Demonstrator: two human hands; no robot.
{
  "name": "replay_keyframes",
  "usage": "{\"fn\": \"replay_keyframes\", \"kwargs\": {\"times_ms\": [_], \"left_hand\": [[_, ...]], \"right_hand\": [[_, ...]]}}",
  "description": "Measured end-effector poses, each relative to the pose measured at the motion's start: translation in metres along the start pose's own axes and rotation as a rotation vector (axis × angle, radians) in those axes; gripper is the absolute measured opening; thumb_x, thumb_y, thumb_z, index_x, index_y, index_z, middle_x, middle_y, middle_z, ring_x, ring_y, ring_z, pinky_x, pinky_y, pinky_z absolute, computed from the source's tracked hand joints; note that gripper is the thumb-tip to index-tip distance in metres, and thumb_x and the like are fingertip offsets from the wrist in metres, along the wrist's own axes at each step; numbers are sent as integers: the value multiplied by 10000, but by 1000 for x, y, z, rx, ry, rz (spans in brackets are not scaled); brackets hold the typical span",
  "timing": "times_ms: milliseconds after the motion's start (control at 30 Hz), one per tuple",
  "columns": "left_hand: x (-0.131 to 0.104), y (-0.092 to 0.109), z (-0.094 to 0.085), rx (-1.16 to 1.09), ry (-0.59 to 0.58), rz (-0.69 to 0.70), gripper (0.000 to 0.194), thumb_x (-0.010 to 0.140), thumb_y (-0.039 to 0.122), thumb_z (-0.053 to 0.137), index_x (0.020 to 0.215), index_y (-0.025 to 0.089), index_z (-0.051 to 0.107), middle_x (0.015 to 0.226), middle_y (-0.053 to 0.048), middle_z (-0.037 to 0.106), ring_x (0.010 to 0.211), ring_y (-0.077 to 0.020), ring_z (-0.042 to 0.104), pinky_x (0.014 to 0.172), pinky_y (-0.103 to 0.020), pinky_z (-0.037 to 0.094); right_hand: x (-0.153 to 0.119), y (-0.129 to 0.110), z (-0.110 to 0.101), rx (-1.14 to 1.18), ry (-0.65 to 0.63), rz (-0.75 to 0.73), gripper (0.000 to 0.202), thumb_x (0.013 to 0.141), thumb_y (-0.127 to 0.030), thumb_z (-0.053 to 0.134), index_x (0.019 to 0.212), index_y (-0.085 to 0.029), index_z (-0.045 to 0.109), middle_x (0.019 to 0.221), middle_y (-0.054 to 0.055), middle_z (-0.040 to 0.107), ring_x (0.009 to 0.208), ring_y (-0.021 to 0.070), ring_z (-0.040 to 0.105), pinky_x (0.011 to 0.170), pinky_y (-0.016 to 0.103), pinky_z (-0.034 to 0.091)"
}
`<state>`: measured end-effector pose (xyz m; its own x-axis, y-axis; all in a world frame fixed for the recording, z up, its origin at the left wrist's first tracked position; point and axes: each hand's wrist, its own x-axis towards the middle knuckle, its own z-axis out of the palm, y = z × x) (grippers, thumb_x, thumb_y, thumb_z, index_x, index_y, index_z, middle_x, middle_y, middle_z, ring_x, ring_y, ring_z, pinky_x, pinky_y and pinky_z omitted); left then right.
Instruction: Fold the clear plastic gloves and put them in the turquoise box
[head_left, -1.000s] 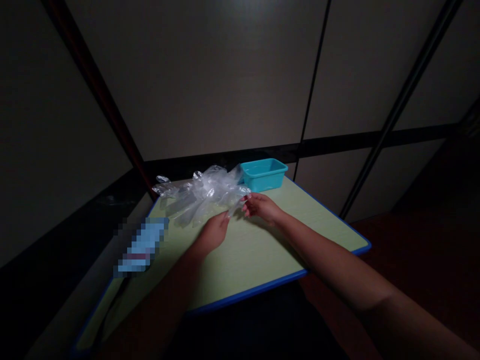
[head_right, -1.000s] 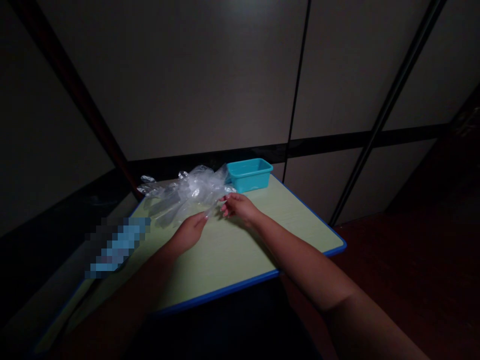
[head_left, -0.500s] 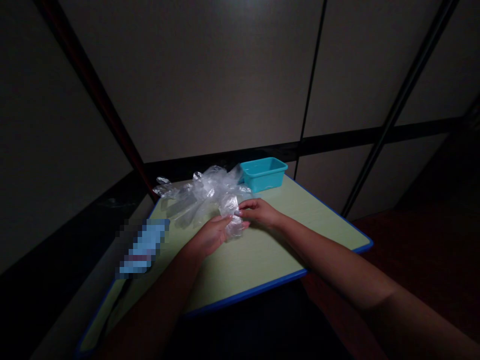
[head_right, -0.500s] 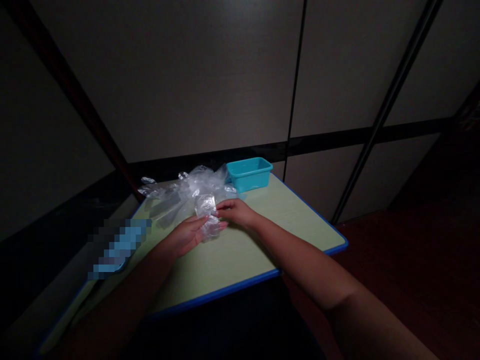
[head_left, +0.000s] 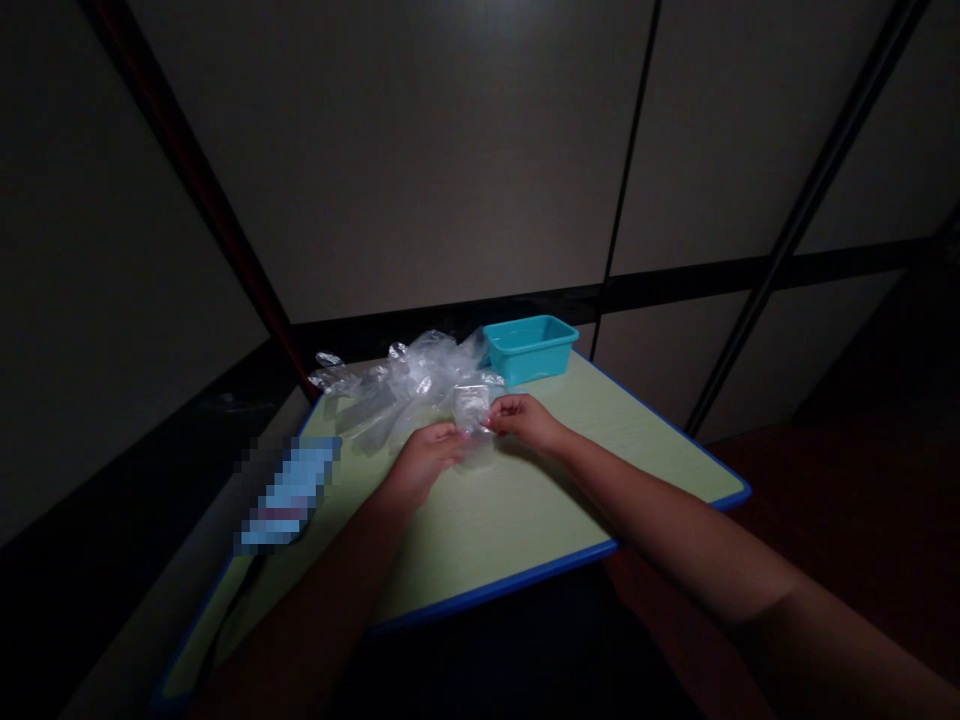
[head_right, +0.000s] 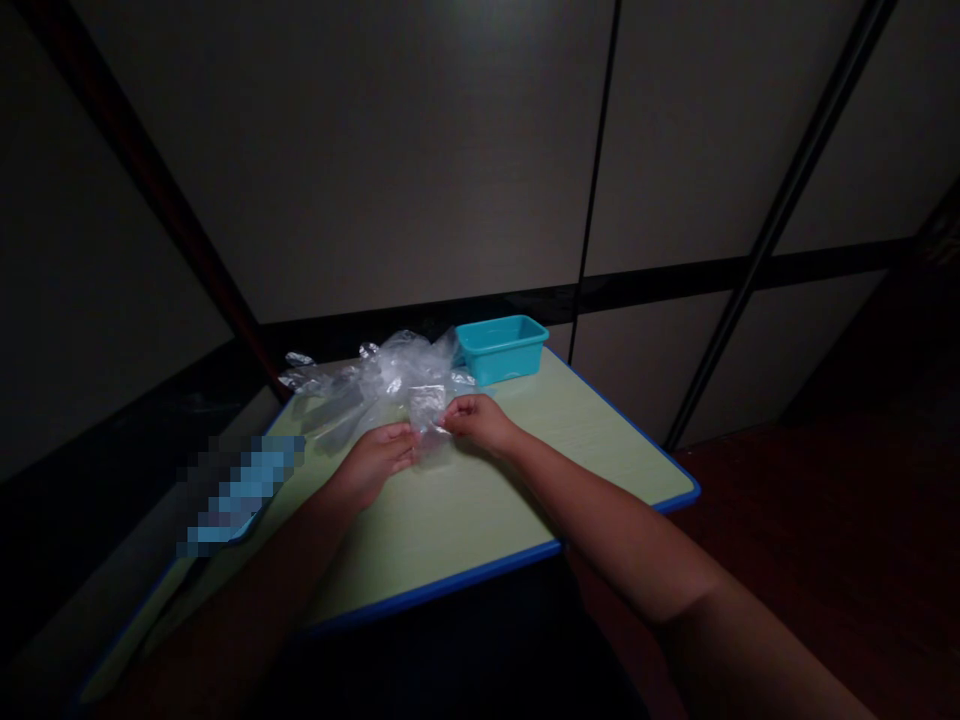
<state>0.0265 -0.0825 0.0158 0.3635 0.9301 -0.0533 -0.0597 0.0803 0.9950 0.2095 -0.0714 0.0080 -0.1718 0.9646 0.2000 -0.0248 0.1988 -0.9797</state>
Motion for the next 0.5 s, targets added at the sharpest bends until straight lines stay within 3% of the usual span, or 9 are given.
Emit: {"fn": "replay_keyframes", "kwargs": {"times_ms": [133, 300, 500], "left_hand": [[0, -1, 0, -6, 48, -52, 259, 609, 309, 757, 754, 120, 657, 690, -53, 684, 632, -149, 634, 687, -282, 475], [0, 2, 0, -80, 70, -62, 269, 595, 283, 760, 766, 116, 635, 671, -58, 678, 612, -158, 638, 650, -279, 474], [1, 1, -2, -147, 46, -46, 279, 598, 269, 749, 801, 144, 604, 701, -35, 672, 606, -149, 634, 647, -280, 475]], "right_hand": [[-1, 1, 0, 17, -17, 23, 383, 535, -453, 769, 620, -160, 537, 487, -47, 541, 450, 81, 472, 483, 226, 383], [-2, -1, 2, 46, -73, 19, 438, 525, -432, 777, 788, -178, 537, 472, -68, 572, 427, 102, 517, 487, 240, 421], [-4, -5, 1, 50, -82, -29, 434, 555, -401, 761, 852, -179, 536, 471, -71, 588, 408, 107, 523, 483, 242, 413]]}}
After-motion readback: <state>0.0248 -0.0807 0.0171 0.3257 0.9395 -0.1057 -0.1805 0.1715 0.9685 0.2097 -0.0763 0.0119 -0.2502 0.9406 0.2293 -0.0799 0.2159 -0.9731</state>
